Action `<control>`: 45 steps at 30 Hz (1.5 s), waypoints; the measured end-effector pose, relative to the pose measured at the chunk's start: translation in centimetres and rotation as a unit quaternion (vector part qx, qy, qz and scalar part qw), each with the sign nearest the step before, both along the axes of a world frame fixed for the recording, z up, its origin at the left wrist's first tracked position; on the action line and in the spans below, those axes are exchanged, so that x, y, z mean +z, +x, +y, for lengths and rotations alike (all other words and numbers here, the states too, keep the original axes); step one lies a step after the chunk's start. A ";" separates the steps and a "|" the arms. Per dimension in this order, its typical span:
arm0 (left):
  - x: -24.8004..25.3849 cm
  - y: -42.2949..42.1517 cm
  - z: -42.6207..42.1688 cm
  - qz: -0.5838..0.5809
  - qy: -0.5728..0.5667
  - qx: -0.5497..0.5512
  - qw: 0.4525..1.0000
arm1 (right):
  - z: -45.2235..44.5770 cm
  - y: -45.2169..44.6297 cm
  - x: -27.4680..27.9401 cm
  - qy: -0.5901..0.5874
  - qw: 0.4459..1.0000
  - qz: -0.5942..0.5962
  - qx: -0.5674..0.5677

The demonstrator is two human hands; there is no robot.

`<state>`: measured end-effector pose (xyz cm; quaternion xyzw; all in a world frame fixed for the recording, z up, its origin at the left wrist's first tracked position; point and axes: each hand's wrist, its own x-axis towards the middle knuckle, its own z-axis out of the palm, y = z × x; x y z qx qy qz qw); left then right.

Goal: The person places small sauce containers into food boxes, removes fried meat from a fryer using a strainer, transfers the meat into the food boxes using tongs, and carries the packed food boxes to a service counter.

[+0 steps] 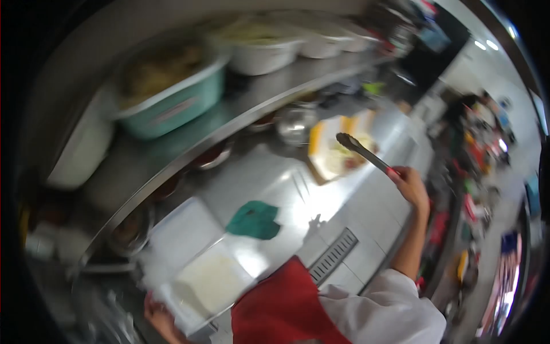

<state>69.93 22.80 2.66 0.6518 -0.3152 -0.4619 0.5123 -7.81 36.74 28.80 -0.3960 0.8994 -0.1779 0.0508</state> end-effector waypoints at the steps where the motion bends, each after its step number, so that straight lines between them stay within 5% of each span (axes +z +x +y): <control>1: 6.3 -5.1 0.4 -0.031 0.037 0.009 0.999 | -2.3 3.6 0.4 -0.023 0.998 0.003 0.052; 2: 7.2 -5.5 0.6 -0.055 0.030 -0.014 0.998 | -5.5 7.8 0.8 -0.003 0.994 0.015 0.106; 4: 9.3 -6.7 1.3 -0.047 0.021 0.013 0.999 | -11.8 14.9 -3.3 -0.149 0.944 0.051 0.289; 5: 6.3 -5.0 1.1 -0.133 -0.010 -0.003 0.991 | -15.2 19.9 -4.4 -0.154 0.933 0.043 0.322; 8: 9.8 -6.5 1.1 -0.042 0.049 0.009 0.998 | -23.4 33.2 -6.7 -0.142 0.886 0.125 0.424; 9: 10.0 -6.5 1.3 -0.044 0.052 0.010 0.998 | -25.5 36.8 -7.3 -0.220 0.850 0.152 0.453; 13: 10.0 -7.1 1.5 -0.028 0.049 0.016 0.998 | -34.4 43.7 -13.4 -0.213 0.790 0.260 0.513; 17: 10.8 -7.6 1.8 -0.040 0.047 0.013 0.998 | -36.3 46.5 -12.7 -0.290 0.722 0.349 0.522; 32: 10.2 -7.9 1.8 -0.146 0.028 -0.005 0.989 | -36.6 50.2 -11.1 -0.203 0.799 0.286 0.488; 38: 11.0 -8.3 1.8 -0.163 0.028 -0.004 0.986 | -40.4 50.2 -11.0 -0.288 0.804 0.066 0.516; 45: 9.9 -7.4 1.8 -0.112 0.027 0.009 0.993 | -37.5 45.3 -7.1 -0.234 0.829 0.036 0.507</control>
